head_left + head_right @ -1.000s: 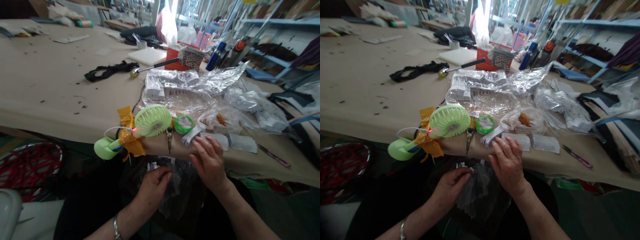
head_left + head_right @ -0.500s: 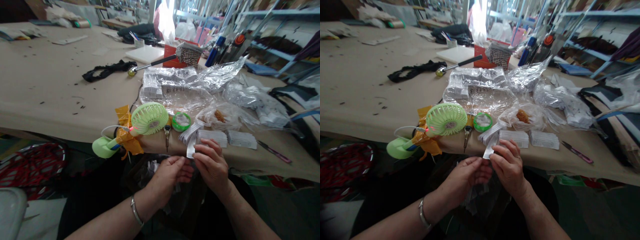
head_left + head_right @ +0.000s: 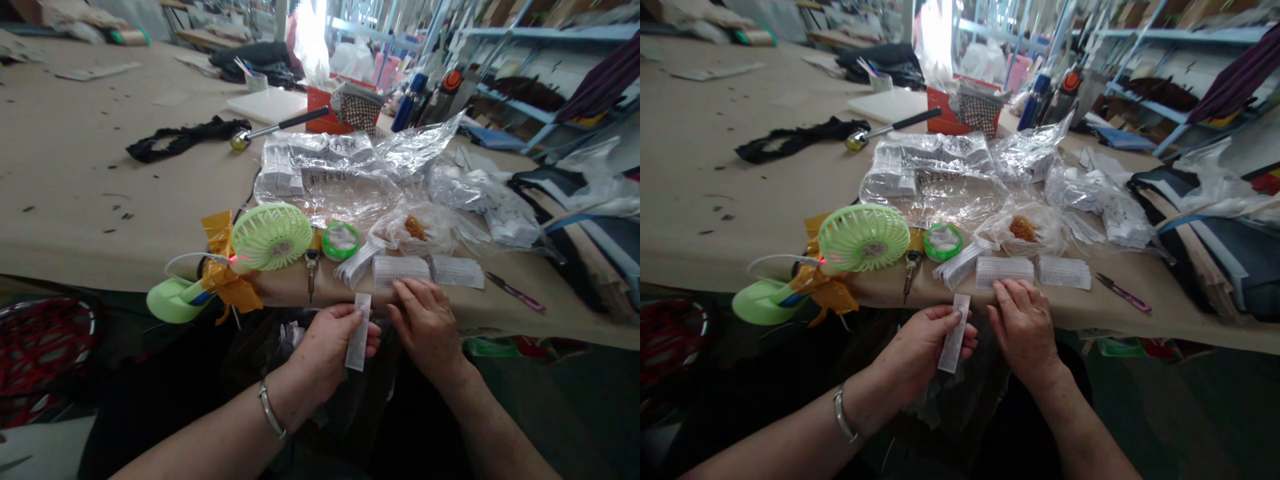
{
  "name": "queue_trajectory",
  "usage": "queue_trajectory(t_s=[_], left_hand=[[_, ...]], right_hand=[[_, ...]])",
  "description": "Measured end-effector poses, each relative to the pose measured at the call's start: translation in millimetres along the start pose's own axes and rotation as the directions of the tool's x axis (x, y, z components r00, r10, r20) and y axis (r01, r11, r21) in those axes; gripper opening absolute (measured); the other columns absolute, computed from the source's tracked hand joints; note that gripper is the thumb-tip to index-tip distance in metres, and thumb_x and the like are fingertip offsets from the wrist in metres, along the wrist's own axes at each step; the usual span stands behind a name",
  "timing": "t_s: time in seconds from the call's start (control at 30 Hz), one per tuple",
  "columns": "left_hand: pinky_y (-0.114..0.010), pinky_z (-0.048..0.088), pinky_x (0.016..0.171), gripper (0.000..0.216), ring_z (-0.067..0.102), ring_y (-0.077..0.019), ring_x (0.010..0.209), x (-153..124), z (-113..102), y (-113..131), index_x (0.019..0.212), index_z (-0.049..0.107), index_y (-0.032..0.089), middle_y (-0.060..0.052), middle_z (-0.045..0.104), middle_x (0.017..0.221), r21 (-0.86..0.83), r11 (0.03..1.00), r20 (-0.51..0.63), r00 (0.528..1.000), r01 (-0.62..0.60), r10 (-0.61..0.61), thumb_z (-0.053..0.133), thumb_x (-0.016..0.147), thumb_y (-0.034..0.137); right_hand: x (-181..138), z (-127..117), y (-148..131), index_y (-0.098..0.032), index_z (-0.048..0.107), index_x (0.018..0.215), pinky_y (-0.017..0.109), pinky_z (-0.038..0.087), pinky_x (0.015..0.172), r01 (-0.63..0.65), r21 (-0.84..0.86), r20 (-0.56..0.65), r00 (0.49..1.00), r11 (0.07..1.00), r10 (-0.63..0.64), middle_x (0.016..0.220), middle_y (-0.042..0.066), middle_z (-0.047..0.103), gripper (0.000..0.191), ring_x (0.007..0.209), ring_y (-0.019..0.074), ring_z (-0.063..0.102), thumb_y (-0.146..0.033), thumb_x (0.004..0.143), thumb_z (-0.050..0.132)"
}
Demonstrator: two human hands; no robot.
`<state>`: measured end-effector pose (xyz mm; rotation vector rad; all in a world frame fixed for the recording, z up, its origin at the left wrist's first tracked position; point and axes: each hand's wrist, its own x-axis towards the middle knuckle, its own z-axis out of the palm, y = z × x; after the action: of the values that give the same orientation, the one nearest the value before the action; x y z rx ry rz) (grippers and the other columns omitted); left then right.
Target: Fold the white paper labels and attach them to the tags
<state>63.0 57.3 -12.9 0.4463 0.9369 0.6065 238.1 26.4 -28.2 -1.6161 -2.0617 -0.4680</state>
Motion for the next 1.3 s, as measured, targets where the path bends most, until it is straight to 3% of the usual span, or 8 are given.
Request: queue_trajectory(t_s=[0.13,0.33,0.53,0.73,0.87,1.07,1.17,1.3], left_hand=[[-0.022,0.050,0.053,0.009,0.062,-0.0124,0.053,-0.5,-1.2,-3.6,0.087,0.061,0.010,-0.007,0.065,0.065,0.034,0.999,-0.020,1.000,-0.001,0.002,0.055,0.085,0.017],[-0.022,0.049,0.050,0.011,0.061,-0.0122,0.051,1.1,-1.0,-2.6,0.088,0.060,0.010,-0.008,0.066,0.067,0.064,0.998,-0.025,1.000,0.020,-0.019,0.054,0.084,0.018],[-0.024,0.049,0.052,0.015,0.060,-0.0123,0.050,2.0,0.1,-2.3,0.088,0.061,0.010,-0.009,0.067,0.069,0.081,0.994,0.047,0.996,0.071,-0.075,0.053,0.085,0.022],[-0.023,0.045,0.050,0.013,0.055,-0.0105,0.047,1.0,3.5,-2.2,0.079,0.066,0.008,-0.005,0.063,0.062,0.019,0.998,0.183,0.981,0.064,-0.067,0.060,0.075,0.019],[-0.020,0.035,0.046,0.009,0.051,-0.0083,0.046,-0.1,3.3,-3.2,0.066,0.065,0.008,-0.003,0.060,0.059,-0.075,0.997,0.168,0.986,0.017,-0.004,0.066,0.065,0.017],[-0.020,0.034,0.047,0.020,0.051,-0.0081,0.049,-2.8,3.9,-4.8,0.069,0.066,0.008,-0.002,0.061,0.061,-0.102,0.995,0.166,0.986,0.020,-0.003,0.072,0.066,0.027],[-0.018,0.036,0.047,0.014,0.053,-0.0078,0.050,-1.9,3.9,-6.5,0.069,0.066,0.008,-0.003,0.063,0.063,-0.083,0.997,0.159,0.987,0.007,0.007,0.071,0.067,0.020],[-0.022,0.045,0.050,0.013,0.057,-0.0110,0.048,-1.7,2.3,-7.1,0.079,0.066,0.009,-0.004,0.064,0.062,-0.040,0.998,0.128,0.991,0.055,-0.049,0.064,0.077,0.022]], right_hand=[[-2.1,5.2,1.1,-0.015,0.065,0.105,0.042,0.044,0.093,-0.010,-0.038,-0.014,1.000,0.999,0.009,0.106,0.009,0.068,0.021,0.103,0.0257,0.057,-0.020,0.086,0.058],[-3.9,8.1,7.4,-0.019,0.068,0.085,0.038,0.046,0.088,-0.024,0.116,-0.126,0.991,0.993,0.039,0.091,0.005,0.071,0.008,0.094,0.0212,0.061,-0.017,0.083,0.060],[-7.6,6.2,11.9,-0.022,0.066,0.087,0.039,0.050,0.085,-0.072,0.335,-0.184,0.973,0.939,0.141,0.091,0.004,0.069,0.012,0.093,0.0198,0.062,-0.013,0.084,0.058],[-14.5,-5.1,-8.7,-0.022,0.066,0.088,0.043,0.050,0.088,0.149,0.528,-0.122,0.988,0.836,-0.099,0.097,0.006,0.067,0.014,0.105,0.0227,0.058,-0.012,0.082,0.059],[-18.2,-4.5,-21.2,-0.023,0.065,0.086,0.044,0.047,0.094,0.238,0.531,-0.071,0.969,0.813,-0.237,0.093,0.003,0.069,0.012,0.102,0.0202,0.060,-0.013,0.083,0.059],[-18.0,-3.4,-25.0,-0.022,0.065,0.085,0.042,0.046,0.095,0.245,0.511,-0.054,0.966,0.824,-0.254,0.091,0.003,0.071,0.012,0.103,0.0188,0.061,-0.015,0.086,0.056],[-17.0,-5.9,-27.8,-0.021,0.065,0.086,0.042,0.046,0.095,0.255,0.514,-0.057,0.963,0.819,-0.264,0.091,0.003,0.071,0.012,0.104,0.0193,0.061,-0.012,0.085,0.057],[-19.5,-11.2,-13.6,-0.021,0.060,0.111,0.043,0.049,0.093,0.202,0.480,-0.051,0.978,0.854,-0.203,0.102,0.006,0.069,0.027,0.108,0.0218,0.059,-0.013,0.085,0.056]])
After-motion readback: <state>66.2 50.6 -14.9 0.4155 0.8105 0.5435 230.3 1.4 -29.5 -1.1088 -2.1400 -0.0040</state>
